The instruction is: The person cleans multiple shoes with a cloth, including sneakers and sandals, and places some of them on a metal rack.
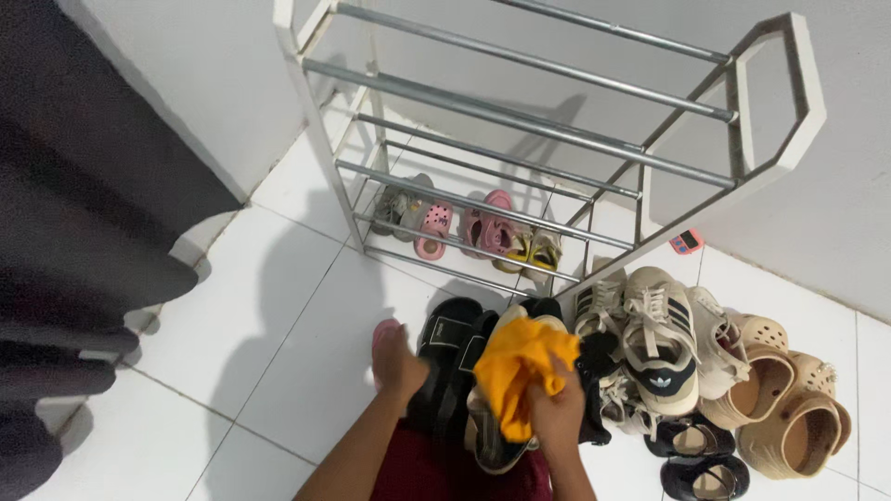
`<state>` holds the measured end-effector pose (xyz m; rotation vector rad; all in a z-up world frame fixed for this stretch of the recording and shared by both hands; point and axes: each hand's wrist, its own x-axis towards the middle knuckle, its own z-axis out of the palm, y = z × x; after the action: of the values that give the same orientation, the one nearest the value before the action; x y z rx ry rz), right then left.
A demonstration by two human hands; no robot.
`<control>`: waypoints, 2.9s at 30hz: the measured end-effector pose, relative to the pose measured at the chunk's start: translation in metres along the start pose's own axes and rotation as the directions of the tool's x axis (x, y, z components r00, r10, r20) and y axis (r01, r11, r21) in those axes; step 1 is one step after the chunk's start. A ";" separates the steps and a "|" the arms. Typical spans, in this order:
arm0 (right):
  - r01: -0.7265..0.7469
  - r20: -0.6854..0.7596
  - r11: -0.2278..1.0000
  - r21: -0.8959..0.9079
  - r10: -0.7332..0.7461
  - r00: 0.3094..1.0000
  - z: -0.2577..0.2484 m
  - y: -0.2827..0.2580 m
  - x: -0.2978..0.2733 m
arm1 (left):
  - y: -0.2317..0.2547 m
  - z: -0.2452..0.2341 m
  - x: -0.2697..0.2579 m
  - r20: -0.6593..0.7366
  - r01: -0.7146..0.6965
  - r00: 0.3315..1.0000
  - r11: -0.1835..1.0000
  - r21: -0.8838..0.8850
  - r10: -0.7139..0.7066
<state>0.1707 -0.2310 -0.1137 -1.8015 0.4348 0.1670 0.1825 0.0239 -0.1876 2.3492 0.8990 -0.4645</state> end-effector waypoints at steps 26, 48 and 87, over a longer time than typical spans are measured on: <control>0.002 -0.054 0.979 0.202 0.009 0.999 -0.037 0.006 0.047 | 0.131 0.048 0.135 -0.290 -0.705 0.669 0.708 0.042 0.684; 0.226 -0.009 0.907 0.355 -0.238 0.971 -0.043 -0.048 -0.106 | -0.060 -0.053 -0.098 -0.548 -0.591 0.768 0.698 -0.405 0.332; 0.388 0.136 0.848 -0.360 -0.364 0.921 -0.076 -0.126 -0.188 | -0.067 -0.168 -0.259 -0.444 -0.973 0.225 0.224 -0.056 0.867</control>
<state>0.0370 -0.2379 0.0833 -2.2217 -0.0115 0.0317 -0.0293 0.0419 0.0458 2.1524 -0.4927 0.5960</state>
